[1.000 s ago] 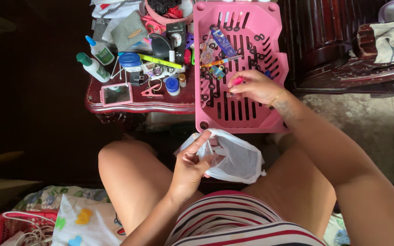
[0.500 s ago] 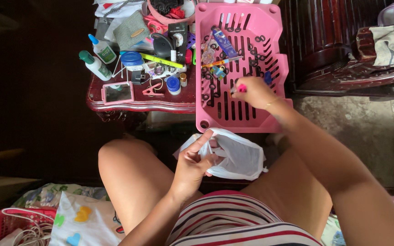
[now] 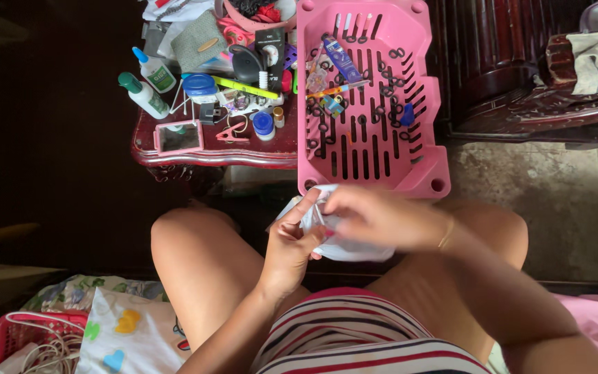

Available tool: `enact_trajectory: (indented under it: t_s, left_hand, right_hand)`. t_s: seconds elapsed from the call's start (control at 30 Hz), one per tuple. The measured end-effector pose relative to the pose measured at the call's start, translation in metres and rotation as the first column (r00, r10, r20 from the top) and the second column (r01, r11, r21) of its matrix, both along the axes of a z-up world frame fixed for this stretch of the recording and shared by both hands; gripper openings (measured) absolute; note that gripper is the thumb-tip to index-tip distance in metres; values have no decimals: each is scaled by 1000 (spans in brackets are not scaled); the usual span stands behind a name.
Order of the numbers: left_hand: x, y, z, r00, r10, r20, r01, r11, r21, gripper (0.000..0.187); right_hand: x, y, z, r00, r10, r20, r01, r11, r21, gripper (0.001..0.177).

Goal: The person sits on the floor and sorts items from a pink plastic basket into a white plastic bag. They handle hair clips, small containers, and other accessories, placing them into the bag one by one.

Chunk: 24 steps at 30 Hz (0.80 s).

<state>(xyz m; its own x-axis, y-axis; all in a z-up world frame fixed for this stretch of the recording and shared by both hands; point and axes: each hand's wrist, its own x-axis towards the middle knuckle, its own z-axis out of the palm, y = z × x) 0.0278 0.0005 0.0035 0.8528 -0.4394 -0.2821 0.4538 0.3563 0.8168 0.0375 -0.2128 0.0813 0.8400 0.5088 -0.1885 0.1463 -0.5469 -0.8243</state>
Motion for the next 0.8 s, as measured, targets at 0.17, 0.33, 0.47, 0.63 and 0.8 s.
enact_trajectory:
  t_s: [0.17,0.33,0.47,0.63,0.8]
  left_hand:
    - [-1,0,5,1000,-17,12,17,1000,13,66]
    - [-1,3,3,999,-43,8,43,998,47,66]
    - [-1,7,1,1000,-18,-7,18,999,32,65]
    - [1,8,3,1000,-16,9,15,998,66,65]
    - [2,8,6,999,-8,-42,10,999,51,64]
  right_hand:
    - [97,-47,-50,888,-456,55,456,890,24,8]
    - [176,-39,-119,752,-229,618,439,874,-210,18]
    - [192,-27,-143,789,-156,594,492,739,-459,27]
    - [196,-25,-140,839,-248,484,502,694,-515,34]
    - [196,-29,-141,865,-132,484,438,670,-600,33]
